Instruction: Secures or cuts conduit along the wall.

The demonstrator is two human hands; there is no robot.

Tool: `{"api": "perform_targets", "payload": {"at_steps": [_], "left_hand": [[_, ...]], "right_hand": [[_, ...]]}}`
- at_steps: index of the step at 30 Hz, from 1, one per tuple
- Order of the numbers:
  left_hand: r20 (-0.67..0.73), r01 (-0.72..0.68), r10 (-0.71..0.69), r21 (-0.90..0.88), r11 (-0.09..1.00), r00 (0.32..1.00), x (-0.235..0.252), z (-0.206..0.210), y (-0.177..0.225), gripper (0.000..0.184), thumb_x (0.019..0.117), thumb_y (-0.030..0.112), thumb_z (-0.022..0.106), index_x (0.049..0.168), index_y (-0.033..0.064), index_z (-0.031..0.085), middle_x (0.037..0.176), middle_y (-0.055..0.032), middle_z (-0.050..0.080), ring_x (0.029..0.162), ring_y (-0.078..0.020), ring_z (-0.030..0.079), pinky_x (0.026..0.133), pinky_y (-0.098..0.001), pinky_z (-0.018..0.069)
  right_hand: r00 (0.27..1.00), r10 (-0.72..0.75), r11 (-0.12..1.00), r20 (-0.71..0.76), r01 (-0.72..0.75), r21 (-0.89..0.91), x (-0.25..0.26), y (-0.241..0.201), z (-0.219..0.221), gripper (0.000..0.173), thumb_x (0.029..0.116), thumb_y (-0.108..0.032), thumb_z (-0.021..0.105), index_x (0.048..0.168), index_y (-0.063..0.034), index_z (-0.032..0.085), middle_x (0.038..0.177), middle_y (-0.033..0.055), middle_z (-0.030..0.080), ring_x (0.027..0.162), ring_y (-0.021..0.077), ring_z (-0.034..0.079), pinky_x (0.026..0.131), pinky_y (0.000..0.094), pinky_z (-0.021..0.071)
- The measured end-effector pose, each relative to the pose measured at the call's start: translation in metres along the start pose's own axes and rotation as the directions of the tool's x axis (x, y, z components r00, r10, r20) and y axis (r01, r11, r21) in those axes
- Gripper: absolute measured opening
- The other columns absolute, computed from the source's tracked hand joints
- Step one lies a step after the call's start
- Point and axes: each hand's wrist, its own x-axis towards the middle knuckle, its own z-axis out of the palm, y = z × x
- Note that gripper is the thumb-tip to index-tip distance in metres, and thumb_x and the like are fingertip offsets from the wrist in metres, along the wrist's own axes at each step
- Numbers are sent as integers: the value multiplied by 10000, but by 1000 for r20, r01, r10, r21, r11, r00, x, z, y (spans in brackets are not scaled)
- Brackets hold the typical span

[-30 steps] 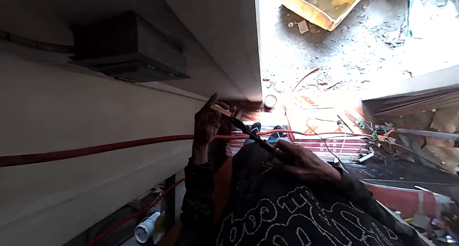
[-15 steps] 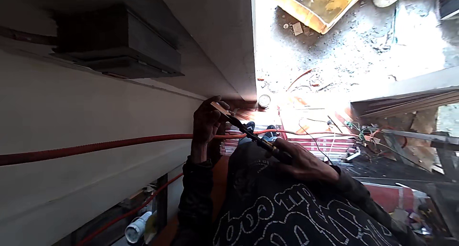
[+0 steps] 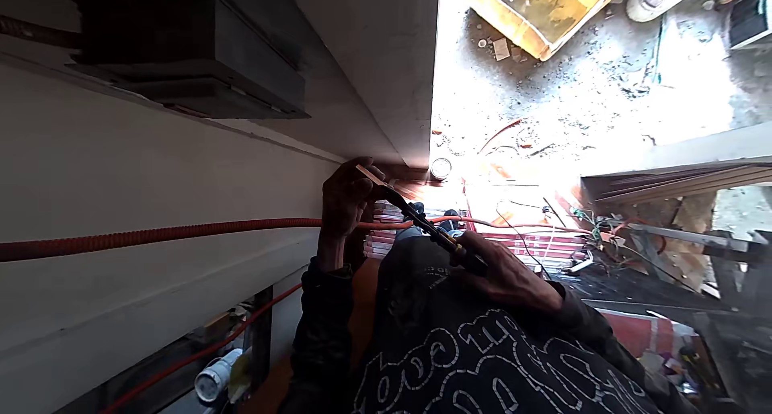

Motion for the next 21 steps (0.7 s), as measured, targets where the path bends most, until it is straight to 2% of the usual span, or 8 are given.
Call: {"api": "perform_targets", "payload": {"at_steps": [1, 4, 7, 10, 12, 14, 17, 21], "left_hand": [[-2, -1, 1, -11, 1000, 1000, 3, -1, -1, 370, 982, 181, 649, 1347, 199, 596, 1110, -25, 695, 922, -131, 695, 767, -286, 611], [-10, -24, 23, -90, 996, 1000, 16, -1, -1, 307, 953, 161, 700, 1258, 158, 666, 1072, -50, 740, 916, -185, 737, 784, -374, 640], [10, -41, 41, 48, 998, 999, 6, 0, 2, 352, 990, 167, 626, 1341, 182, 605, 1096, -18, 690, 910, -131, 690, 777, -299, 610], [-4, -86, 86, 96, 992, 996, 17, -1, 0, 310, 963, 187, 689, 1264, 122, 656, 1068, -23, 738, 909, -171, 733, 779, -381, 639], [26, -81, 78, 161, 984, 997, 7, -3, 1, 348, 1000, 220, 643, 1339, 146, 614, 1107, -12, 702, 926, -129, 696, 793, -315, 614], [37, -82, 76, 194, 978, 996, 0, -3, 2, 380, 1009, 218, 627, 1383, 165, 589, 1147, -12, 682, 945, -119, 680, 803, -290, 602], [35, -99, 94, 202, 974, 995, -4, -2, 2, 417, 996, 206, 652, 1407, 171, 586, 1177, -21, 687, 974, -129, 686, 833, -298, 604], [25, -96, 93, 228, 969, 995, -2, 2, 5, 421, 980, 270, 686, 1385, 180, 613, 1144, 1, 691, 932, -92, 679, 800, -260, 597]], "right_hand": [[1000, -3, 1000, -3, 3, 2, 0, -1, 0, 343, 924, -297, 692, 1113, -20, 622, 918, 92, 665, 809, 147, 627, 740, 317, 524], [999, -20, 1000, -25, 20, -23, 1, -1, 2, 355, 926, -316, 692, 1107, -17, 626, 884, 88, 649, 781, 132, 612, 726, 298, 518], [998, -26, 997, -64, 21, -69, 0, -2, 2, 361, 920, -337, 695, 1081, -17, 646, 862, 93, 657, 763, 140, 620, 702, 304, 516], [997, -16, 995, -77, 9, -101, -2, -3, 1, 348, 920, -335, 691, 1071, -24, 643, 859, 96, 659, 762, 153, 633, 693, 319, 529], [995, -27, 993, -95, 16, -117, -3, -4, 2, 343, 921, -329, 689, 1069, -22, 648, 862, 102, 664, 762, 159, 638, 691, 317, 529], [992, -43, 991, -115, 28, -130, -4, -3, 5, 352, 928, -340, 687, 1068, -19, 650, 869, 108, 665, 767, 168, 637, 696, 318, 532], [994, -29, 993, -109, 16, -118, -6, -2, 7, 366, 938, -352, 681, 1087, -19, 641, 907, 115, 678, 811, 193, 656, 741, 352, 549], [993, -28, 994, -114, 16, -105, -7, 0, 10, 401, 945, -381, 683, 1118, -20, 655, 970, 129, 689, 869, 207, 669, 789, 369, 562]]}}
